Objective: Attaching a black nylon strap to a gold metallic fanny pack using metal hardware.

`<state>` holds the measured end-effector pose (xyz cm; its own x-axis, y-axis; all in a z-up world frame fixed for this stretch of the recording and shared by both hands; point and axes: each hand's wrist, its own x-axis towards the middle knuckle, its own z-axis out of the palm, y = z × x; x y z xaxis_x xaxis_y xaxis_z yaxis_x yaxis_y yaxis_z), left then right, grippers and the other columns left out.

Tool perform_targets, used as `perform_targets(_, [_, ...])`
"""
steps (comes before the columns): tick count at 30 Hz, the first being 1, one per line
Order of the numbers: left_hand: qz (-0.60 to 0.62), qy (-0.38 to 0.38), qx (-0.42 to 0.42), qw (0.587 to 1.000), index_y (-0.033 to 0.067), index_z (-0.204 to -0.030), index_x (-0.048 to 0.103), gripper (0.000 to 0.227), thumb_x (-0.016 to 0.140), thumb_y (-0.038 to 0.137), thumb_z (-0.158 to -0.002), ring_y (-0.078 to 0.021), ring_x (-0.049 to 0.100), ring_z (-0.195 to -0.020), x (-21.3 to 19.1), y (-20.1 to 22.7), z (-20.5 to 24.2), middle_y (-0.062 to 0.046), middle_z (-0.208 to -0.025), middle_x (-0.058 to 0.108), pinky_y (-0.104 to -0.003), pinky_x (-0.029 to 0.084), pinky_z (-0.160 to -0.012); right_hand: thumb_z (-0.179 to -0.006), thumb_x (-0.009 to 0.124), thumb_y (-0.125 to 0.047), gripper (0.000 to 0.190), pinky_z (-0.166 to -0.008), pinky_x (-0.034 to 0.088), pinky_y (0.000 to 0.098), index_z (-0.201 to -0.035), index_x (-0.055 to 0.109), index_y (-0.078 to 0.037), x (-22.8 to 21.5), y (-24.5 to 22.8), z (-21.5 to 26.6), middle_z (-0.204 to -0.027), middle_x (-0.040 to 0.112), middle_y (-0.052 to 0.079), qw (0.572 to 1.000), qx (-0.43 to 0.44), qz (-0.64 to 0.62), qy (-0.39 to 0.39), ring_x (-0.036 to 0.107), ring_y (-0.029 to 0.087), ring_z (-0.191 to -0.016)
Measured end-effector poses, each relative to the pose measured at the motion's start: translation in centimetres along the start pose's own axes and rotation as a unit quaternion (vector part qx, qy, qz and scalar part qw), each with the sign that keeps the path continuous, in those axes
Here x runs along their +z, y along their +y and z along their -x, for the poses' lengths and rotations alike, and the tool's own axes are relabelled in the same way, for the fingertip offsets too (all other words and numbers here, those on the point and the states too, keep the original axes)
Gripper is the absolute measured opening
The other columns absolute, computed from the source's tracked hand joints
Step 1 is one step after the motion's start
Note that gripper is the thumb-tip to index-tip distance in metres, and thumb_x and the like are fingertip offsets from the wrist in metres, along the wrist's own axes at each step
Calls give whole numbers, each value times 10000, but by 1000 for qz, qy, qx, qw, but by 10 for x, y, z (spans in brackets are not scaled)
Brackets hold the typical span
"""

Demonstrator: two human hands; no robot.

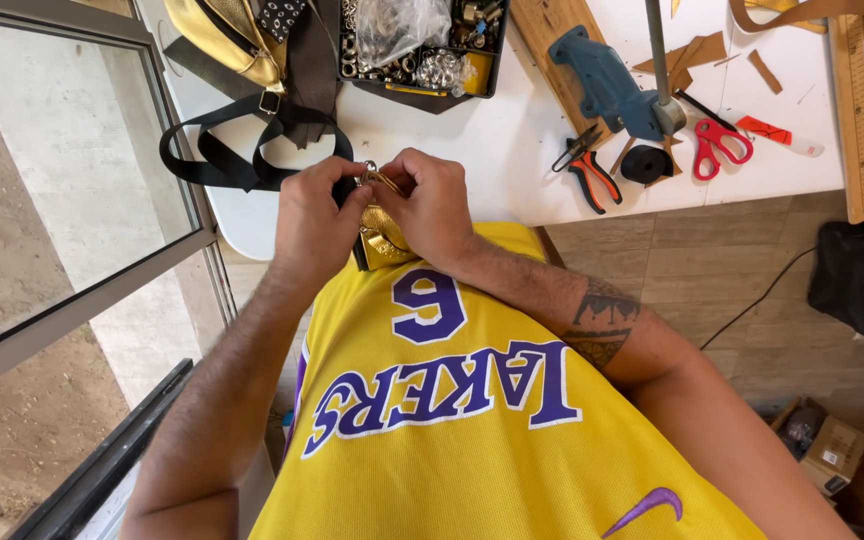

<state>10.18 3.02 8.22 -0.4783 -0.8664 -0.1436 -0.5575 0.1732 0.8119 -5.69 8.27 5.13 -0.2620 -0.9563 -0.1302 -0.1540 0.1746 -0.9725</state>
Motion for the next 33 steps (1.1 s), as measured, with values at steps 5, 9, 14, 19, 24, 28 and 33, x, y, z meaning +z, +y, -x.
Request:
perform_targets(5, [-34, 22, 25, 999, -5, -1057, 732, 189, 785, 10, -877, -418, 729, -892, 19, -8, 10, -192, -937, 742, -449, 590, -771, -821, 808, -20, 103, -484, 460, 224, -882, 738, 23, 1, 18, 2, -623, 685, 113, 994, 86, -63, 1, 597, 101, -565])
perform_targets(9, [-105, 60, 60, 991, -12, -1057, 719, 176, 768, 0, -888, -388, 738, -898, 26, 1, 11, -173, -968, 736, -444, 600, -794, -826, 828, -62, 151, -562, 495, 209, -950, 760, -7, 2, 18, 2, -693, 721, 63, 973, 184, -142, 0, 635, 75, -637])
perform_targets(14, [-59, 59, 37, 996, 12, -1094, 735, 218, 774, 1, -880, -390, 732, -951, 18, 5, 8, -162, -987, 732, -430, 593, -835, -827, 833, -57, 173, -618, 524, 197, -983, 770, -17, -2, 22, 2, -729, 734, 43, 962, 209, -176, -11, 653, 70, -670])
perform_targets(19, [0, 28, -16, 999, -7, -1103, 732, 240, 786, -15, -869, -422, 715, -1016, 16, 8, 11, -204, -1018, 744, -425, 590, -849, -833, 834, -93, 155, -604, 520, 182, -979, 787, -71, -6, 16, 3, -720, 744, 34, 976, 184, -117, -12, 661, 44, -655])
perform_targets(24, [79, -14, -115, 990, -21, -1087, 745, 252, 809, -5, -844, -388, 737, -1006, 14, 2, 11, -224, -1014, 748, -387, 599, -864, -844, 826, -91, 103, -566, 492, 207, -934, 795, -51, -7, 16, 3, -646, 724, 57, 991, 126, -37, -18, 624, 63, -586])
perform_targets(28, [108, -51, -165, 979, -51, -1085, 740, 250, 800, -10, -846, -291, 720, -790, 10, -2, 4, -238, -923, 724, -366, 606, -718, -850, 762, 22, 83, -570, 504, 223, -908, 794, -29, -7, 8, 2, -630, 722, 97, 996, 91, 1, -26, 657, 113, -567])
perform_targets(33, [164, -109, -230, 953, -34, -1094, 737, 284, 814, -8, -822, -126, 575, -472, -7, -2, 3, -112, -682, 626, -234, 517, -473, -851, 772, 11, 90, -570, 489, 245, -927, 795, -30, -8, 12, 1, -647, 728, 106, 993, 80, 3, -82, 652, 124, -580])
